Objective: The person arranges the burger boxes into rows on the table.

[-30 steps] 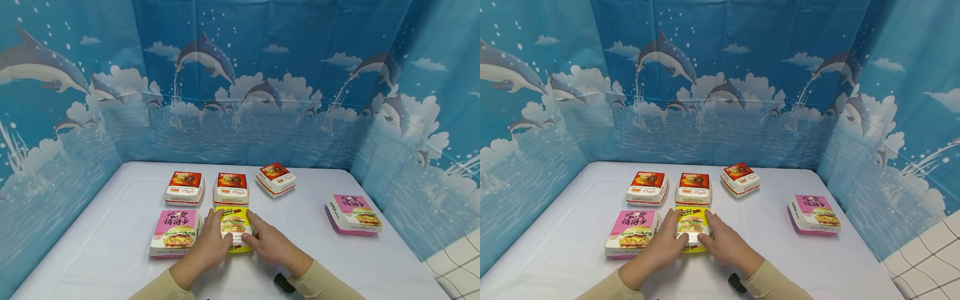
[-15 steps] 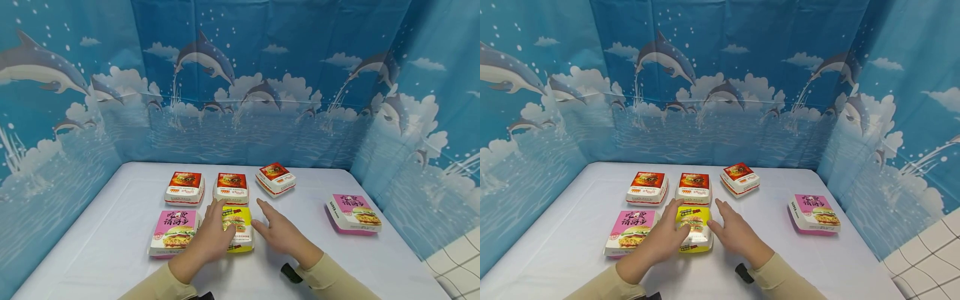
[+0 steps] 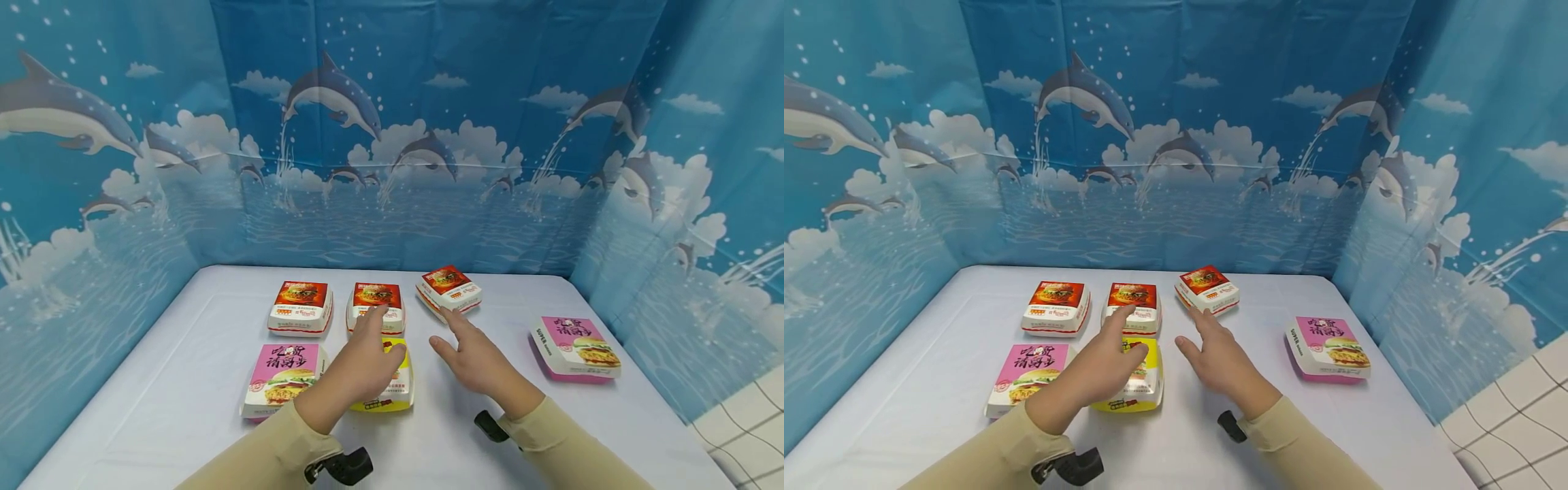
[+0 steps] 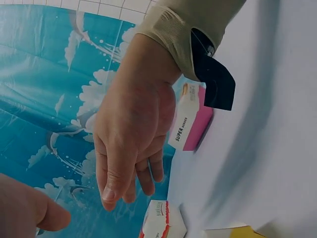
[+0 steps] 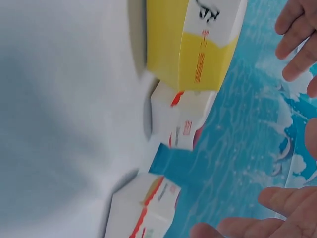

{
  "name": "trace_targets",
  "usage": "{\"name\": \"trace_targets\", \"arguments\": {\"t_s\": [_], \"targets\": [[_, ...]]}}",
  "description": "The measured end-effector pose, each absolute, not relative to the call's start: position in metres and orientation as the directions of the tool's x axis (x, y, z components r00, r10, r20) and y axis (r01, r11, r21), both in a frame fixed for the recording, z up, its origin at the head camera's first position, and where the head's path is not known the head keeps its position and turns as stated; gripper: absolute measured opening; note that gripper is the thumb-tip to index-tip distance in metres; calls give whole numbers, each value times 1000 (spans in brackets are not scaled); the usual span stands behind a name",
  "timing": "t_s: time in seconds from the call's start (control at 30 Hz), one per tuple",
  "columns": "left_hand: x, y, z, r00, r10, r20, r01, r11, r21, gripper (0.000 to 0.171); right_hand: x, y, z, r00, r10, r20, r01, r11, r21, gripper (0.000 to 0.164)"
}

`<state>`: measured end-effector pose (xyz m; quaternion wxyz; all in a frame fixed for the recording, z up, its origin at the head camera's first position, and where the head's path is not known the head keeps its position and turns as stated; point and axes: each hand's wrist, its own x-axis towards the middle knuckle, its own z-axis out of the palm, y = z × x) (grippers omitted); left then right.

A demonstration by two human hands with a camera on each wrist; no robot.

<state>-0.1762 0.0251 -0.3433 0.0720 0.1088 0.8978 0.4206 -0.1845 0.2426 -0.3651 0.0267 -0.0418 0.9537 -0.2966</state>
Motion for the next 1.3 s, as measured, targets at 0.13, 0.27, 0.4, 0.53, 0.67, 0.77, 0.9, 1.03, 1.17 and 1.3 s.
{"name": "trace_targets", "arguments": {"t_s": [0.13, 0.27, 0.4, 0.53, 0.67, 0.77, 0.9, 1.03, 1.17, 1.3], "targets": [[-183, 32, -337, -955, 293, -40, 175, 668, 723, 78, -189, 251, -363, -996, -85, -32, -53, 832, -552, 77], [-191, 40, -330, -951, 303, -58, 183, 705, 685, 80, -197, 260, -361, -997, -75, -35, -45, 845, -532, 80], [-202, 50, -326, -951, 302, -68, 184, 729, 659, 80, -206, 271, -361, -997, -69, -21, -48, 852, -521, 79], [-213, 61, -326, -949, 308, -69, 194, 742, 642, 80, -215, 281, -360, -998, -56, -18, -39, 864, -502, 78], [-221, 70, -327, -947, 314, -69, 201, 747, 633, 80, -224, 291, -359, -999, -44, -21, -28, 867, -497, 78], [-226, 78, -328, -946, 315, -76, 197, 745, 638, 80, -229, 297, -358, -999, -38, -20, -23, 867, -497, 77], [-234, 87, -327, -946, 312, -85, 184, 735, 652, 81, -237, 305, -357, -999, -29, -21, -16, 876, -483, 76], [-243, 96, -330, -944, 318, -85, 187, 732, 656, 82, -245, 313, -357, -999, -15, -32, 2, 883, -469, 77], [-253, 108, -334, -940, 327, -95, 186, 728, 659, 83, -254, 318, -358, -999, -2, -43, 18, 888, -460, 75], [-261, 118, -337, -936, 333, -112, 176, 720, 672, 82, -264, 322, -358, -999, 9, -50, 31, 892, -452, 72]]}}
